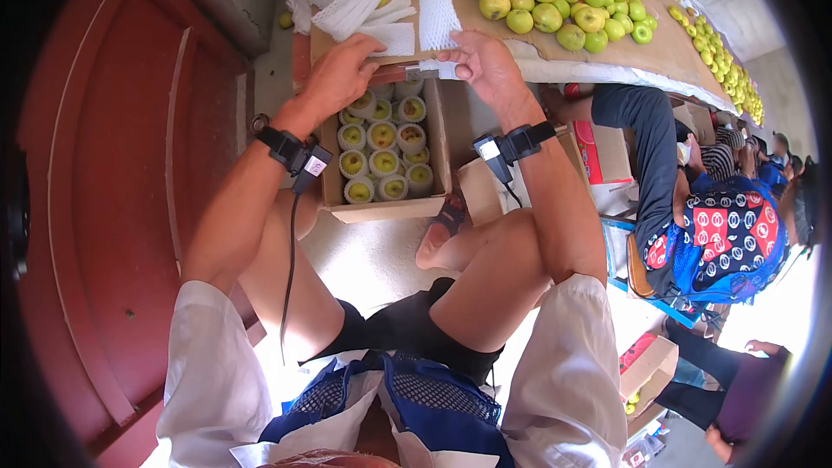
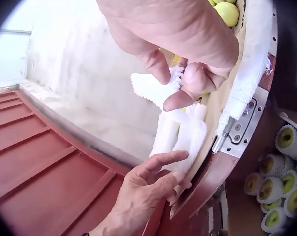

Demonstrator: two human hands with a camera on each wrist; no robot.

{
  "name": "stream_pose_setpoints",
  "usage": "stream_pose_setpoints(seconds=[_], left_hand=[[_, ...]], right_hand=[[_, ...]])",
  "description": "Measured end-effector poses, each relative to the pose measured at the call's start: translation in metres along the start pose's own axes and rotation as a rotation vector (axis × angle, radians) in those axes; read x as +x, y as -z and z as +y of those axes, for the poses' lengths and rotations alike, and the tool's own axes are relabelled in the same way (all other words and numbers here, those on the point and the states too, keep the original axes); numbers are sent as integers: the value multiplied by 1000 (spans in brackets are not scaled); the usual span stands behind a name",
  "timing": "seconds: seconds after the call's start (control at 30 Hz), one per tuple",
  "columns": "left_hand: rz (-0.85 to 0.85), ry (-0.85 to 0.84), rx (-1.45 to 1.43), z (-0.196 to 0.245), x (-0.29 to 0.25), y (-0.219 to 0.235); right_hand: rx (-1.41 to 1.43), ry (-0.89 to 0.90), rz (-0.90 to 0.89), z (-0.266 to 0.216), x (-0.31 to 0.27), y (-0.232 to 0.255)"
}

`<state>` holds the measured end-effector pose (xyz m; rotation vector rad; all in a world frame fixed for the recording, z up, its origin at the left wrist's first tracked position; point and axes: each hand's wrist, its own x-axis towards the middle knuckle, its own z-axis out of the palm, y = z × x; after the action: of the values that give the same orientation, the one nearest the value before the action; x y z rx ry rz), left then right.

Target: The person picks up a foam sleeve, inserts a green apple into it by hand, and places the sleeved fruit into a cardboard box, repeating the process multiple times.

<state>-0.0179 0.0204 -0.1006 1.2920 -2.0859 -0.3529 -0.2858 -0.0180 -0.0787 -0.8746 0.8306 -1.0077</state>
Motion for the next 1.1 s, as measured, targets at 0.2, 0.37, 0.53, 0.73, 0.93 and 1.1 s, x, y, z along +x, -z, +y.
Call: stream_pose_setpoints(seconds=[0.2,0.37,0.53,0.73,0.93,1.1], left_hand=[[0,-14,6,6,0,3],[24,69,-39,15,1,7],[2,335,-557,25,18,2],[-8,415,-1051,26,27,2],[-47,451,-954,24,24,4],[-76,478,-988,35,20,7]], right_hand=[[27,-24,14,0,2,-1],[71,-38,17,4,5,3],[84,-85,-89,6,9,5],[-51,-131,-196,10,3,-10],[-373,52,-134,7,-8,-28],[-343,89,-127,8,-6,-29]])
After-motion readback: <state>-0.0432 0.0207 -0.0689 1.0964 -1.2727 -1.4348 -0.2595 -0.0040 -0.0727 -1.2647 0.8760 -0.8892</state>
